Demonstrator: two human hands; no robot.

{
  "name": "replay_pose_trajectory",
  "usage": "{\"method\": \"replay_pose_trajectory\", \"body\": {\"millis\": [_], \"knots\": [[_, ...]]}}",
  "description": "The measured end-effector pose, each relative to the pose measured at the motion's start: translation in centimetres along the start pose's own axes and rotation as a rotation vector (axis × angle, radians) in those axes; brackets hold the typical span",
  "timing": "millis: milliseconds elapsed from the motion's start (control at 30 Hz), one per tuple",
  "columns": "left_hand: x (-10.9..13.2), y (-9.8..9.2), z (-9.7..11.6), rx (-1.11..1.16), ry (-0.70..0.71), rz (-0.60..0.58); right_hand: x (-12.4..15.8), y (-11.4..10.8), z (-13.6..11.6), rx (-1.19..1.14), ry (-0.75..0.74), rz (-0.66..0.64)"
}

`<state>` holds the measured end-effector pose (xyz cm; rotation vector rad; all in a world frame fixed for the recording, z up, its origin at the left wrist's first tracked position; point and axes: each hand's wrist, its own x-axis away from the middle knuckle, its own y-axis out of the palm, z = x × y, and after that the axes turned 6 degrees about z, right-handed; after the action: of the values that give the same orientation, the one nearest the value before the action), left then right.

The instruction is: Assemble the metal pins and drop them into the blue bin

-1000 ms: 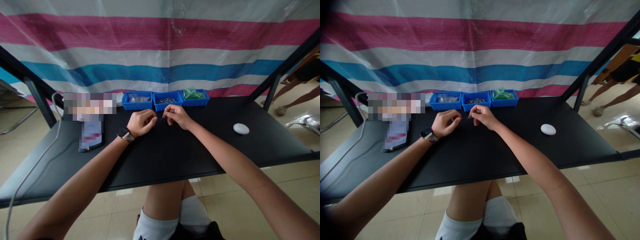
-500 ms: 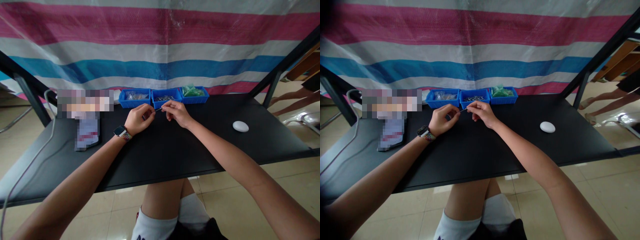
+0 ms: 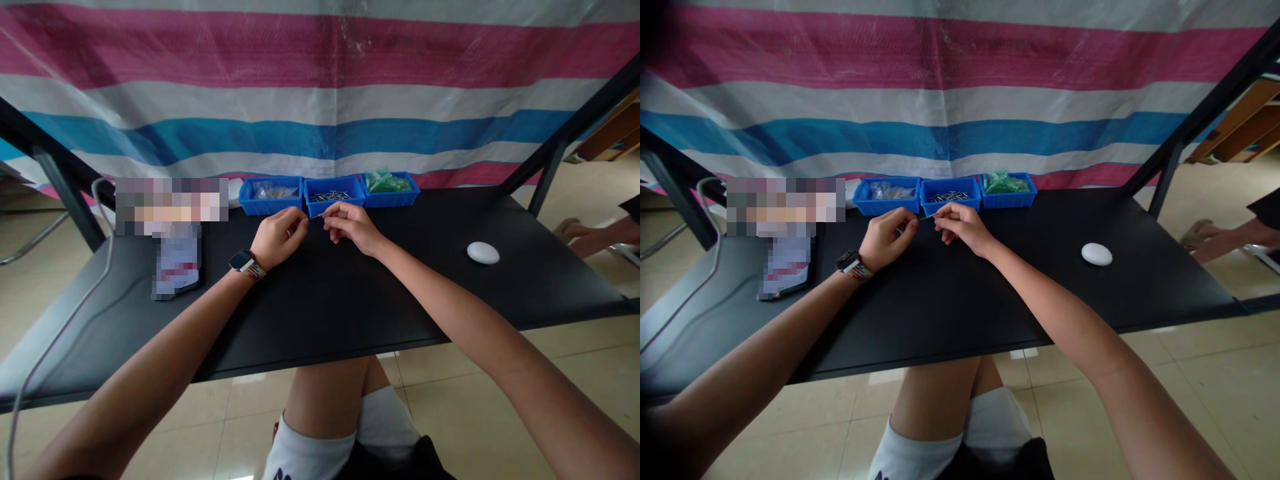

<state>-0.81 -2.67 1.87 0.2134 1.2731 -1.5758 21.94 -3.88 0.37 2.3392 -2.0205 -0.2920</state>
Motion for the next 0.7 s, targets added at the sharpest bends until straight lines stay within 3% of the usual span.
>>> {"method": "replay_pose_trajectory", "body": {"millis": [367,700], "knots": [[0.03,0.00,0.22,0.069,-0.025,-0.013,0.59,-0.04,-0.23,0.018,-0.037,-0.095],[0.16,0.16,0.48,0.119,-0.095,-0.060,0.44,0.42,-0.03,0.071,-0.057,-0.033]]}}
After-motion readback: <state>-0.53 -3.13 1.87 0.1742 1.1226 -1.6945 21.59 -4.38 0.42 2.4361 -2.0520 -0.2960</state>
